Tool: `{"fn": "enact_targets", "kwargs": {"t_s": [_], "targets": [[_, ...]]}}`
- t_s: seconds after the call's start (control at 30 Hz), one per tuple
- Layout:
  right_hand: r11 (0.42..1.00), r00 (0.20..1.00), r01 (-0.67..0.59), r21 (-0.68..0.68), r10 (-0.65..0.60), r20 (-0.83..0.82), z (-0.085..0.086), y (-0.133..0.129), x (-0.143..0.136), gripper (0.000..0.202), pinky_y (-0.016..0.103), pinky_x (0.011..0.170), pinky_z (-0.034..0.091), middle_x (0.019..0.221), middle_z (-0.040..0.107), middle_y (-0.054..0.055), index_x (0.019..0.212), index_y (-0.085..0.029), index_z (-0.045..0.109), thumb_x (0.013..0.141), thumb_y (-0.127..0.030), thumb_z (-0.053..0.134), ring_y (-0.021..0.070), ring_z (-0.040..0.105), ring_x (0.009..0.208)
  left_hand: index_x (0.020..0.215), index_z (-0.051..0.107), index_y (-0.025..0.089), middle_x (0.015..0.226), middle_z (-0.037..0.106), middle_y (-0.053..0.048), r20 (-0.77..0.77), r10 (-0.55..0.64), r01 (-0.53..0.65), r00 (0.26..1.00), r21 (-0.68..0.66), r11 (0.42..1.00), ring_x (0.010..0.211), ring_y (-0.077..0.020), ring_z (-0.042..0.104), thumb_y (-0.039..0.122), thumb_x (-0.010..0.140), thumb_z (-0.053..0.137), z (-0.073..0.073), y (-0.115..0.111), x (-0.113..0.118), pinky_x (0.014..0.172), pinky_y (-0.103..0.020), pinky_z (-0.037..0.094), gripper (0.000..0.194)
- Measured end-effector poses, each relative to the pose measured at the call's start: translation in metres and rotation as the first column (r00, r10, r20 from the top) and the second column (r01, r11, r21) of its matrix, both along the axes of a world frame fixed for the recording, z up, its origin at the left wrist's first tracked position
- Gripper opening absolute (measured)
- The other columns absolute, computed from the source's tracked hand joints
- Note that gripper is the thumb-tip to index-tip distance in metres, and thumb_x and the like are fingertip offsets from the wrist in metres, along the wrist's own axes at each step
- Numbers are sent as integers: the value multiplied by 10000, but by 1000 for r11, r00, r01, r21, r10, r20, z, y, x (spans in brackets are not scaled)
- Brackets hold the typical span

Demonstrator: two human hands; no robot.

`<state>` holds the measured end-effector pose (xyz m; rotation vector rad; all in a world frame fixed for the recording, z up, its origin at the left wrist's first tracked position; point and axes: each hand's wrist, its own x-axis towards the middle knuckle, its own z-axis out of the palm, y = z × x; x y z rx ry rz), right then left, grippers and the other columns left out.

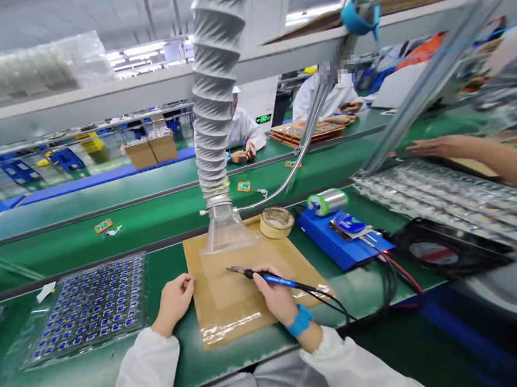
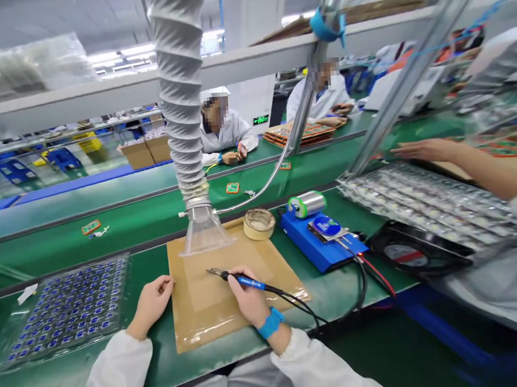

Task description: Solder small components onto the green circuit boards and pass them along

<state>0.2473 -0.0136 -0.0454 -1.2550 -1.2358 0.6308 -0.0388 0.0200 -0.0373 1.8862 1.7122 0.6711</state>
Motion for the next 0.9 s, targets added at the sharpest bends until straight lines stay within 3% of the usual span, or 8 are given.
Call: {"fn": "enact_targets", "kwargs": {"t_s": [0.2,0.3,0.4,0.53,0.6,0.67,0.8,0.9], "targets": [[996,994,-59,-64,53,-91,-3,-6,3,351,360,704,572,762,708,42,829,-227,693,840,-578,704,213,666,696,825,706,173,686,653,-8,-54,-4,6,999,49,999,635,-143,558,396,962,439,9,-10,8,629,-251,380,374],[992,999,-21,-126,15,-52,-9,-3,8,369,375,723,567,740,693,40,844,-240,698,801,-605,727,223,659,689,548,558,172,564,542,-9,-131,6,-2,991,28,1000,572,-127,493,483,1006,378,7,-17,5,608,-257,358,583],[990,1000,-19,-139,19,-3,-11,-3,11,384,366,705,568,724,689,40,848,-242,696,807,-624,701,219,657,664,466,449,187,508,485,-23,-202,48,-37,978,56,998,551,-135,483,489,1019,368,13,-27,-12,628,-275,376,636],[992,999,-29,-121,33,25,-8,-10,11,310,316,630,556,737,697,34,861,-234,696,829,-542,697,191,646,625,775,686,188,794,710,-68,-262,191,-155,946,155,976,752,-182,637,355,1050,315,44,-25,-63,771,-287,455,491],[993,999,-37,-115,41,29,-6,-14,10,270,297,591,544,760,708,37,874,-232,699,836,-499,696,184,650,620,1139,705,198,985,741,-79,-331,281,-231,901,184,955,850,-201,666,279,1032,374,64,-8,-94,827,-302,476,358],[995,998,-39,-89,43,44,-4,-16,8,244,295,614,555,802,726,45,874,-234,700,837,-476,696,192,677,670,1240,683,196,1059,723,-99,-484,336,-293,808,166,942,945,-223,674,206,976,468,80,15,-120,863,-310,493,341],[999,996,-11,-31,14,87,-4,-19,7,231,308,674,572,829,736,50,857,-237,705,840,-467,697,203,695,729,1020,758,166,1050,720,-118,-590,231,-256,774,42,966,984,-233,674,129,893,537,100,47,-142,881,-300,494,257],[999,996,42,-25,-40,74,-4,-21,12,222,323,670,566,816,734,59,849,-229,710,833,-451,701,207,692,714,837,773,179,844,746,-58,-600,42,-164,799,-151,975,809,-202,673,195,845,631,108,39,-141,798,-275,491,144]]}}
